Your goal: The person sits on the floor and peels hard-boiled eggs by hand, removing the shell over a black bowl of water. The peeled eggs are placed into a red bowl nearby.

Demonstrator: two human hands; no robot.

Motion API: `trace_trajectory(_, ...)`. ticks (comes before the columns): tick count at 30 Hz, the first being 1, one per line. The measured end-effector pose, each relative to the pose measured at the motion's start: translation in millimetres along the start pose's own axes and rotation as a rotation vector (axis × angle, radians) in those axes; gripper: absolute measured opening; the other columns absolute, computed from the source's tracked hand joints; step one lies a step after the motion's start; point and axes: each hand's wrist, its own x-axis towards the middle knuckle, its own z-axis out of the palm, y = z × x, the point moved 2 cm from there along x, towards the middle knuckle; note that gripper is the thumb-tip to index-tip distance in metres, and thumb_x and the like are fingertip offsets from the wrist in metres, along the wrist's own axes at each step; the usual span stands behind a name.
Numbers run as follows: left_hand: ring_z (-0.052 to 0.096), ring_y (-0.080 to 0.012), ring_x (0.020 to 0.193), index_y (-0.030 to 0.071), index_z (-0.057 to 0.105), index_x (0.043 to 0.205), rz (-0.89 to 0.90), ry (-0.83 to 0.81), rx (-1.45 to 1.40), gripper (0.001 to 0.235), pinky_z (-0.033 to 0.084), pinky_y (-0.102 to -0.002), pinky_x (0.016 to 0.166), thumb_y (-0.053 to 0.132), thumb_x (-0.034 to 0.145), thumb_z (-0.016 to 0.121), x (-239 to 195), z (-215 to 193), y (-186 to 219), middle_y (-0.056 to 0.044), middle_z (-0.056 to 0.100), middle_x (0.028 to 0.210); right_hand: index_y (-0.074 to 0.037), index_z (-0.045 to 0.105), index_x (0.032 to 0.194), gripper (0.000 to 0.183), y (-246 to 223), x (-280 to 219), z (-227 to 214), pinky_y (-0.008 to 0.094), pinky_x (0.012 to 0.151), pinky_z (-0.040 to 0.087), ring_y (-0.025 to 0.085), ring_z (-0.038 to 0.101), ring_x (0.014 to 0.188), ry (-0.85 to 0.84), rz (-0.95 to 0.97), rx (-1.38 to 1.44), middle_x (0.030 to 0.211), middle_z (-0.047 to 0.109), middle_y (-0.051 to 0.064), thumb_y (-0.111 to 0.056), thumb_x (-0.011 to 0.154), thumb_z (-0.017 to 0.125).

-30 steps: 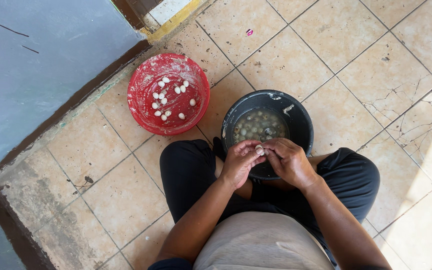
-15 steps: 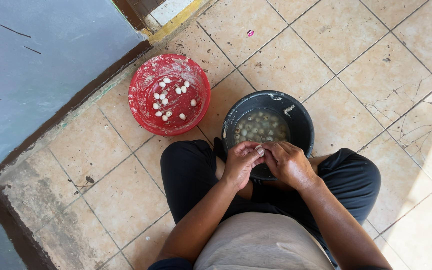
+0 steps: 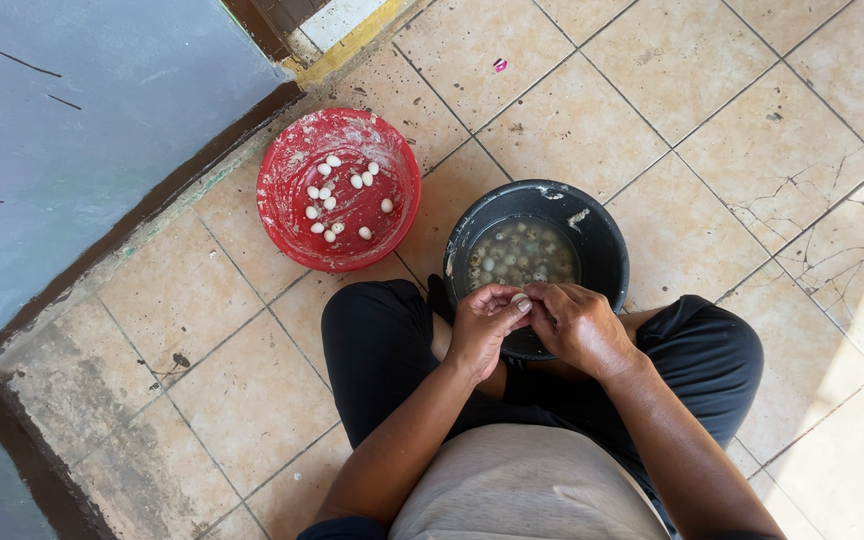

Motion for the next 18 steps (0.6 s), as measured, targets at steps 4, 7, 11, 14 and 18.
trace_trajectory(4,0.071,-0.0158,0.096,0.002,0.068,0.108,0.028,-0.010,0.061,0.013,0.063,-0.035,0.091,0.004,0.096,0.071,-1.1,1.2,0.8,-0.009,0.071,0.103,-0.002,0.066,0.103,0.020,4.0,-0.2,2.4,0.036,0.067,0.059,0.029,0.074,0.077,0.004,-0.003,-0.003,0.085,0.073,0.012,-0.006,0.085,0.076)
trace_trajectory(7,0.071,-0.0168,0.096,0.001,0.068,0.109,0.045,-0.019,0.128,0.013,0.064,-0.035,0.090,0.004,0.097,0.071,-2.0,0.8,0.8,-0.010,0.072,0.103,-0.003,0.066,0.101,0.019,9.8,-3.6,6.9,0.035,0.067,0.059,0.026,0.073,0.076,-0.001,0.013,0.023,0.083,0.072,0.010,-0.004,0.085,0.076)
trace_trajectory(11,0.070,-0.0169,0.098,0.000,0.067,0.112,0.036,-0.061,0.109,0.015,0.063,-0.036,0.090,0.004,0.098,0.071,-3.7,-0.8,0.9,-0.011,0.071,0.107,-0.003,0.069,0.101,0.013,24.5,-11.7,17.8,0.028,0.065,0.062,0.016,0.075,0.075,0.016,0.211,0.207,0.088,0.074,0.008,-0.002,0.088,0.073)
trace_trajectory(14,0.069,-0.0175,0.104,-0.001,0.067,0.121,0.017,-0.140,-0.032,0.023,0.061,-0.036,0.095,0.003,0.098,0.071,-7.0,-3.4,3.2,-0.011,0.070,0.112,0.002,0.069,0.109,0.014,36.5,-21.4,23.6,0.028,0.074,0.058,0.012,0.068,0.084,0.015,0.421,0.623,0.095,0.073,0.009,-0.001,0.096,0.069)
trace_trajectory(18,0.069,-0.0189,0.110,0.000,0.067,0.128,0.025,-0.165,0.002,0.033,0.059,-0.034,0.101,-0.001,0.095,0.070,-9.7,-1.9,7.7,-0.011,0.070,0.117,0.002,0.068,0.113,0.017,41.4,-27.0,18.6,0.026,0.082,0.060,0.011,0.072,0.091,-0.004,0.425,0.802,0.102,0.074,0.007,-0.001,0.099,0.060)
